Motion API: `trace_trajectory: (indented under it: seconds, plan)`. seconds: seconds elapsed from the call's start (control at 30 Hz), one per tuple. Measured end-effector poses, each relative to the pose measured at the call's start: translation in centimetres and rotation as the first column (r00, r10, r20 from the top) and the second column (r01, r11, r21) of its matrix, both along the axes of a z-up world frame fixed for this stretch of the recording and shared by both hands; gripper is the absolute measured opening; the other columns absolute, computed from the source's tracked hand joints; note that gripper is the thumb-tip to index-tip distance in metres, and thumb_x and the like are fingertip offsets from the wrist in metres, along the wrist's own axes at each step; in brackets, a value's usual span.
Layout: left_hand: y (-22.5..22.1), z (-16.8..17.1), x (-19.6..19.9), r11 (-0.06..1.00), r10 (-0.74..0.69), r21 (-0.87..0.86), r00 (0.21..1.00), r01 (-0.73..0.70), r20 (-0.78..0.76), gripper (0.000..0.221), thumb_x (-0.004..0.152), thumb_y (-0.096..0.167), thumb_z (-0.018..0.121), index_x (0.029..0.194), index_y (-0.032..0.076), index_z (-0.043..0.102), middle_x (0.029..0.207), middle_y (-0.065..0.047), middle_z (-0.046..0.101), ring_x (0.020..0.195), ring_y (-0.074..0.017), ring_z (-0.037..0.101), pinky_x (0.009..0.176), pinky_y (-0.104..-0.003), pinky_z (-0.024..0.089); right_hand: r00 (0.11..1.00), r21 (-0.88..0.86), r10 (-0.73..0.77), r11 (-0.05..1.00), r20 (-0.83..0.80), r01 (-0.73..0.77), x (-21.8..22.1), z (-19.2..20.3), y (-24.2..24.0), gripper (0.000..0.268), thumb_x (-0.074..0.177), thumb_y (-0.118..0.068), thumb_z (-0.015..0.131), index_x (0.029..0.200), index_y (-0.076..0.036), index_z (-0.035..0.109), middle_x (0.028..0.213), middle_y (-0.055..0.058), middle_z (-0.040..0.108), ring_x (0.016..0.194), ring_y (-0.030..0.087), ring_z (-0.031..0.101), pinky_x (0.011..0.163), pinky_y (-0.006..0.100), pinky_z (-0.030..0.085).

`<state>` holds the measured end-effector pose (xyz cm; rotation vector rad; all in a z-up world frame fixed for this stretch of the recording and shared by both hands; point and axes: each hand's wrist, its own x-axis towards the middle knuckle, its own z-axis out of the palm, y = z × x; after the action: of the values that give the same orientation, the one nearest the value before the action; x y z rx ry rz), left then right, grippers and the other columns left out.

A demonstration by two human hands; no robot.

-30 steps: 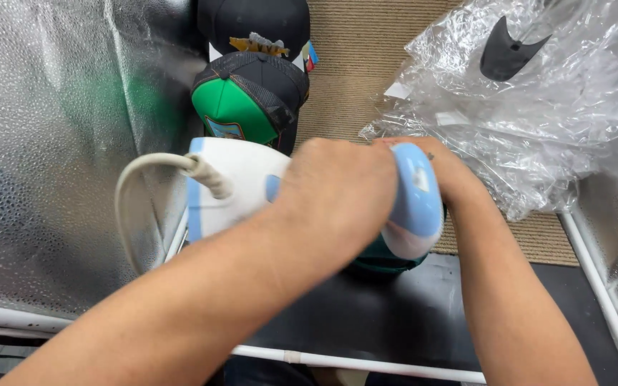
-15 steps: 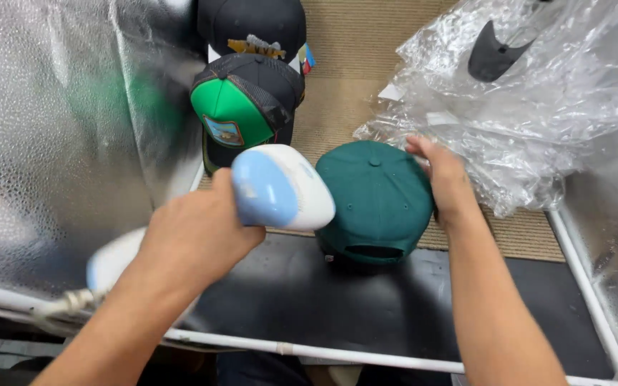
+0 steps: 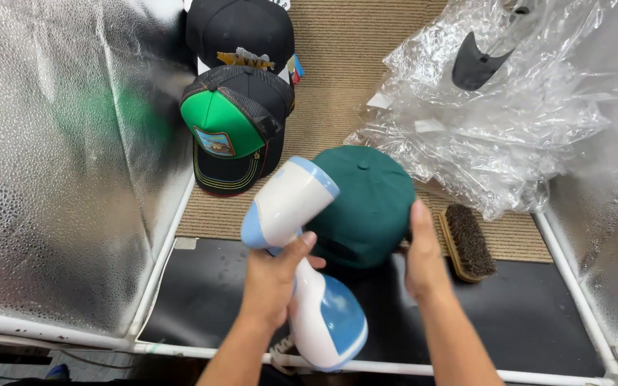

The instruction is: The person is using a handheld steamer and a brush to treat a green baseball cap, likely to remove wrinkles or reshape it.

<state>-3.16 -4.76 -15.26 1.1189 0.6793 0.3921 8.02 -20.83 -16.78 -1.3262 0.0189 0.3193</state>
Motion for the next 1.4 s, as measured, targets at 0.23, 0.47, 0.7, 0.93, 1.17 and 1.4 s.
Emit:
trace_trajectory:
  seconds: [0.23,0.47,0.7,0.93,1.17,1.4]
  plan:
    - [3.6,0.1,-1.1,0.974,0.173,0.136,0.983,-0.181,0.065,0.064,0.076,0.023,0.085,0.116,-0.017,0.055,0.084,-0.031,0.070,0.064,-0.0405,0.075,0.057,-0.052,0.064,0.905,-0.454,-0.054,0.852,0.422,0.262,1.3,-3.7,-3.6,0.047,0.104,-0.050,0.054,0.132,-0.014,0.064,0.133,0.013,0.063,0.132,0.031,0.055,0.111,0.049,0.042]
    - [-0.5,1.8,-4.3,0.980,0.100,-0.159,0.989,-0.117,-0.112,0.043,0.074,0.014,0.075,0.110,-0.010,0.068,0.093,-0.028,0.079,0.058,-0.0338,0.066,0.045,-0.044,0.047,0.906,-0.416,0.169,0.909,0.387,0.009,6.1,1.5,0.0,0.068,0.095,-0.052,0.037,0.150,-0.013,0.047,0.159,0.009,0.046,0.149,0.024,0.041,0.111,0.044,0.042]
    - [0.1,0.7,-1.5,0.994,0.003,-0.111,0.999,-0.007,-0.036,0.041,0.073,0.022,0.078,0.103,-0.005,0.068,0.066,-0.030,0.069,0.061,-0.0354,0.070,0.057,-0.046,0.052,0.932,-0.334,0.188,0.939,0.309,-0.079,4.4,2.1,0.7,0.074,0.090,-0.058,0.039,0.148,-0.015,0.051,0.154,0.010,0.052,0.141,0.024,0.049,0.117,0.041,0.039]
    - [1.3,3.2,-0.5,0.994,0.094,-0.052,0.995,-0.096,-0.034,0.040,0.075,0.021,0.076,0.107,-0.002,0.069,0.096,-0.013,0.069,0.065,-0.0304,0.070,0.062,-0.043,0.053,0.815,-0.518,0.105,0.816,0.570,0.257,5.7,1.3,-2.0,0.064,0.095,-0.053,0.047,0.141,-0.009,0.054,0.130,0.012,0.050,0.120,0.022,0.053,0.107,0.038,0.040]
    - [0.4,1.7,-0.7,0.973,0.049,-0.225,0.999,-0.053,-0.022,0.051,0.071,0.019,0.076,0.118,0.001,0.063,0.106,-0.016,0.074,0.063,-0.0329,0.068,0.057,-0.045,0.052,0.884,-0.507,0.328,0.853,0.332,-0.127,5.8,3.3,0.0,0.071,0.088,-0.048,0.044,0.153,-0.020,0.045,0.163,0.005,0.041,0.150,0.024,0.038,0.121,0.042,0.030]
    - [3.7,-1.0,5.0,0.993,-0.115,-0.019,0.984,0.119,0.140,0.081,0.076,0.035,0.084,0.128,-0.011,0.041,0.076,-0.025,0.072,0.064,-0.0334,0.076,0.055,-0.045,0.062,0.897,-0.512,0.004,0.822,0.441,0.248,4.1,0.3,0.1,0.069,0.098,-0.062,0.058,0.146,-0.013,0.046,0.132,0.018,0.046,0.123,0.035,0.053,0.107,0.051,0.042]
